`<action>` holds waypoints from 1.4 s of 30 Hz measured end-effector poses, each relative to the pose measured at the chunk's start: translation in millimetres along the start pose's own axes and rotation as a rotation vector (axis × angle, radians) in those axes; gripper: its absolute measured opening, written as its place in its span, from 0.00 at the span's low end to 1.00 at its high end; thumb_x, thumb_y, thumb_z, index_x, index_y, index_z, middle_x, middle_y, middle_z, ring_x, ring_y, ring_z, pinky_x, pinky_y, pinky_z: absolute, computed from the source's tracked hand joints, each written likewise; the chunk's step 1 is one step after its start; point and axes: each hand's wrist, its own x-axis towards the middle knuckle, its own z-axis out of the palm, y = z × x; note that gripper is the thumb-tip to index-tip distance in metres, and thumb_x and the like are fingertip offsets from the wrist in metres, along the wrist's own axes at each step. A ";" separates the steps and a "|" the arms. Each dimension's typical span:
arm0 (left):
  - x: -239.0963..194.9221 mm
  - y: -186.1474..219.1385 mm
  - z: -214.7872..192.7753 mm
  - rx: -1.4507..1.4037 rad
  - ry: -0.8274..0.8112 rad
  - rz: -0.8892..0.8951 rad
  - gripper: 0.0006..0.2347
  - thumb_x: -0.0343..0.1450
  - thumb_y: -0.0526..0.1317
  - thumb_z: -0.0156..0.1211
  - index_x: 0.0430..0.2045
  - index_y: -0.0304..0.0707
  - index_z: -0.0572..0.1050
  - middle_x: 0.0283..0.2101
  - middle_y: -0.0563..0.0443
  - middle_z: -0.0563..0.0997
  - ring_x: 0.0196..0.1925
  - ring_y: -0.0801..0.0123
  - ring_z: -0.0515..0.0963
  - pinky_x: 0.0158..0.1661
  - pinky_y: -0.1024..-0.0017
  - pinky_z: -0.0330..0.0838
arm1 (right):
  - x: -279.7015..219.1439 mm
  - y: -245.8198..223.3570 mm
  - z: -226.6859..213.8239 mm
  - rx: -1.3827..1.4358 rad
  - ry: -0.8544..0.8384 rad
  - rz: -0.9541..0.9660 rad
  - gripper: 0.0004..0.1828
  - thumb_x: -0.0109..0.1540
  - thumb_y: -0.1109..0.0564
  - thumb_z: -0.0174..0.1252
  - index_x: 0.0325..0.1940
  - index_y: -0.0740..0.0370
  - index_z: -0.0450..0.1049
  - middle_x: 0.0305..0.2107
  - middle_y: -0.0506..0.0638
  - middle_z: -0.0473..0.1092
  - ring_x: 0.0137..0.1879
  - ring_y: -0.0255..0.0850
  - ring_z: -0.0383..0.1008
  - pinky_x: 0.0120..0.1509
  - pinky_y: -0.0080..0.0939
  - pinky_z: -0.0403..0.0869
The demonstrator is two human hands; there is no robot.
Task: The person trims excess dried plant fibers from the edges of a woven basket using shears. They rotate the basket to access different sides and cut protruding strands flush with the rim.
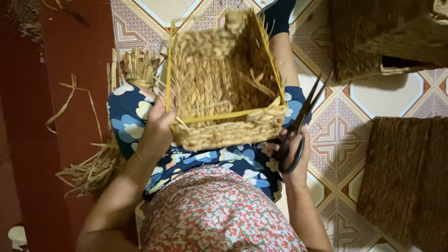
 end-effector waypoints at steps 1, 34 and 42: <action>6.4 -1.9 -1.8 0.010 -0.001 0.062 0.29 0.67 0.27 0.39 0.68 0.20 0.57 0.72 0.36 0.63 0.76 0.58 0.61 0.69 0.71 0.56 | 11.7 1.1 3.6 -0.005 -0.039 -0.021 0.21 0.74 0.42 0.47 0.61 0.61 0.60 0.42 0.50 0.66 0.44 0.42 0.72 0.47 0.52 0.83; 189.4 -141.3 155.4 0.211 -0.370 -0.538 0.17 0.72 0.49 0.67 0.37 0.29 0.76 0.33 0.48 0.80 0.29 0.72 0.75 0.28 0.77 0.72 | 13.8 -15.8 19.8 -0.221 -0.302 0.586 0.50 0.64 0.21 0.30 0.67 0.66 0.61 0.28 0.50 0.65 0.26 0.36 0.61 0.30 0.36 0.63; 187.6 -171.8 151.4 0.069 -0.202 -0.436 0.12 0.68 0.45 0.67 0.32 0.34 0.77 0.33 0.48 0.84 0.28 0.77 0.83 0.27 0.78 0.78 | 30.5 -16.5 30.5 -0.331 -0.234 0.788 0.50 0.62 0.19 0.30 0.63 0.64 0.65 0.24 0.48 0.64 0.22 0.36 0.59 0.25 0.37 0.62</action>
